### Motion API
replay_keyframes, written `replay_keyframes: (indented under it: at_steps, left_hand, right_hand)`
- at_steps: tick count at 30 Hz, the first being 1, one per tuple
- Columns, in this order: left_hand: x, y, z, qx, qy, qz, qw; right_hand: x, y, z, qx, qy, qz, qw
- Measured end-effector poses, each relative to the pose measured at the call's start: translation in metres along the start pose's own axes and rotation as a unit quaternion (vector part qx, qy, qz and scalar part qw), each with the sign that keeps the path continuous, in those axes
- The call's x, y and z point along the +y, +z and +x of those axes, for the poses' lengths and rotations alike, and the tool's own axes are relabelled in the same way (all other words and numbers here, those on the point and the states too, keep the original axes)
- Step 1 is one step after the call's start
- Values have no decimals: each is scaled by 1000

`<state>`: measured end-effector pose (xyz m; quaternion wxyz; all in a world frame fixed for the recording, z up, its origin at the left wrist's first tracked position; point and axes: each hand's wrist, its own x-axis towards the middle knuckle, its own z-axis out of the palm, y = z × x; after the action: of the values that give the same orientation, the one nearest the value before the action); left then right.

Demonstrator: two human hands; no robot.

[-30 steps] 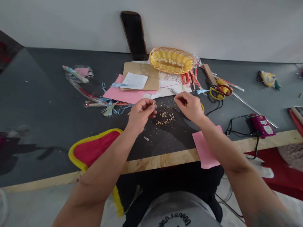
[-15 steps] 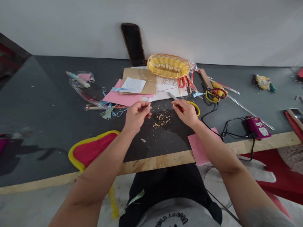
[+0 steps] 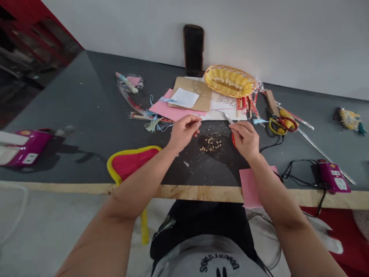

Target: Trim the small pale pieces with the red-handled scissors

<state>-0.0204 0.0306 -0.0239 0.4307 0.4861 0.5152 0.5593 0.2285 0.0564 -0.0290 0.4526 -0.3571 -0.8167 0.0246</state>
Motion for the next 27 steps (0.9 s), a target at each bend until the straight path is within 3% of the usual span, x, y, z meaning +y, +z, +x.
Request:
replay_keyframes:
  at_steps: [5, 10, 15, 27]
  left_hand:
    - [1, -3, -4, -22, -3, 30, 999]
    - [3, -3, -5, -16, -28, 17, 999]
    - [1, -5, -4, -18, -18, 37, 999]
    - [1, -5, -5, -15, -28, 50, 998]
  right_hand:
    - [-6, 3, 3, 5, 22, -11, 1000]
    - [-2, -2, 7, 65, 73, -17, 995]
    - [1, 1, 6, 33, 90, -4, 995]
    - [2, 4, 7, 29, 65, -18, 997]
